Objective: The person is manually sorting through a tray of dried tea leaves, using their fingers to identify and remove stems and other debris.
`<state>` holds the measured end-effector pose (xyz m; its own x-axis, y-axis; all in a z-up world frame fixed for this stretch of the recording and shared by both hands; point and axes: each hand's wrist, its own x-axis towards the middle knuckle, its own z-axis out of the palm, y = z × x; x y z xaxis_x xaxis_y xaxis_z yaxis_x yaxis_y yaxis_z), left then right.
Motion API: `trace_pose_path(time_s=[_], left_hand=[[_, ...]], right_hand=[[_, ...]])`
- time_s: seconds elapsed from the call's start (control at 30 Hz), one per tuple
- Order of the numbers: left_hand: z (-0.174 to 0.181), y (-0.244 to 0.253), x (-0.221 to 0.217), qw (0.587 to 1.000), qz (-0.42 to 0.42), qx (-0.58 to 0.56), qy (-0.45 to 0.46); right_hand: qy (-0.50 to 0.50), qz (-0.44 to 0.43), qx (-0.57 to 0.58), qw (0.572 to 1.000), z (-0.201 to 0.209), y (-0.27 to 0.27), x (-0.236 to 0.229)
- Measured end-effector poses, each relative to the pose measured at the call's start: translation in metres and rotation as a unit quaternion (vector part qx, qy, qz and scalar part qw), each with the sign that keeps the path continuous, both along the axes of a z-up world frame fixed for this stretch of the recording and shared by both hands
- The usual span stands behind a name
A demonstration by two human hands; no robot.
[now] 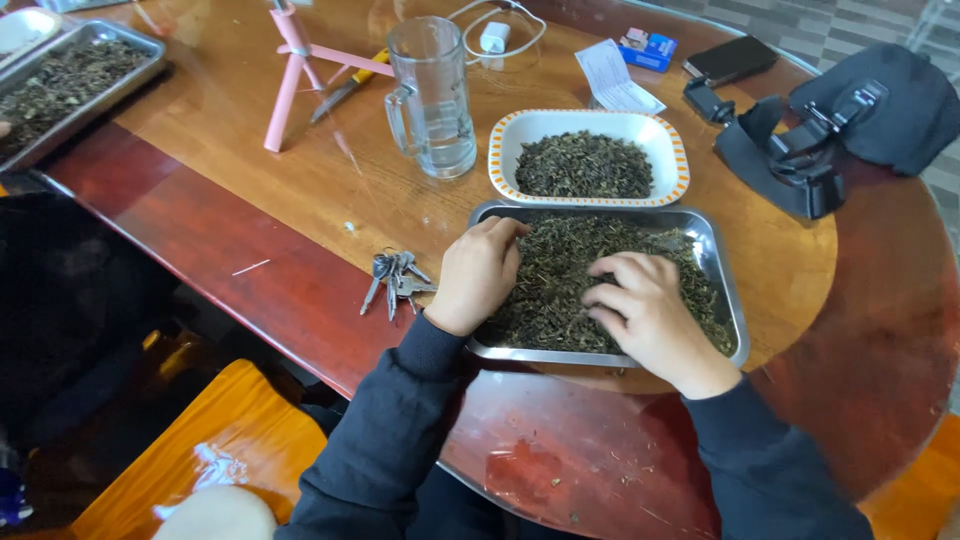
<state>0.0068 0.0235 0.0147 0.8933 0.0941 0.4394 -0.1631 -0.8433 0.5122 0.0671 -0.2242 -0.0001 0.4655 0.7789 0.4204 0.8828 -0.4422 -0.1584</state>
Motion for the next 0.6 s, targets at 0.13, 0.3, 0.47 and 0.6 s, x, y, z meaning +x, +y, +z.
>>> trace_pose_path(time_s=[0.13, 0.3, 0.47, 0.6], left_hand=[[-0.006, 0.003, 0.002, 1.000, 0.020, -0.002, -0.001], [-0.013, -0.007, 0.003, 1.000, -0.012, 0.025, 0.004], [-0.009, -0.007, 0.000, 0.999, -0.053, -0.009, 0.006], [-0.012, -0.007, 0.001, 0.999, -0.044, 0.004, 0.024]], right_hand=[[-0.049, -0.032, 0.044, 0.997, -0.016, -0.017, 0.022], [-0.002, 0.014, 0.060, 0.998, -0.013, -0.013, 0.011], [0.052, 0.060, 0.002, 0.997, -0.007, -0.011, -0.001], [0.068, 0.102, -0.039, 0.992, -0.020, -0.010, 0.001]])
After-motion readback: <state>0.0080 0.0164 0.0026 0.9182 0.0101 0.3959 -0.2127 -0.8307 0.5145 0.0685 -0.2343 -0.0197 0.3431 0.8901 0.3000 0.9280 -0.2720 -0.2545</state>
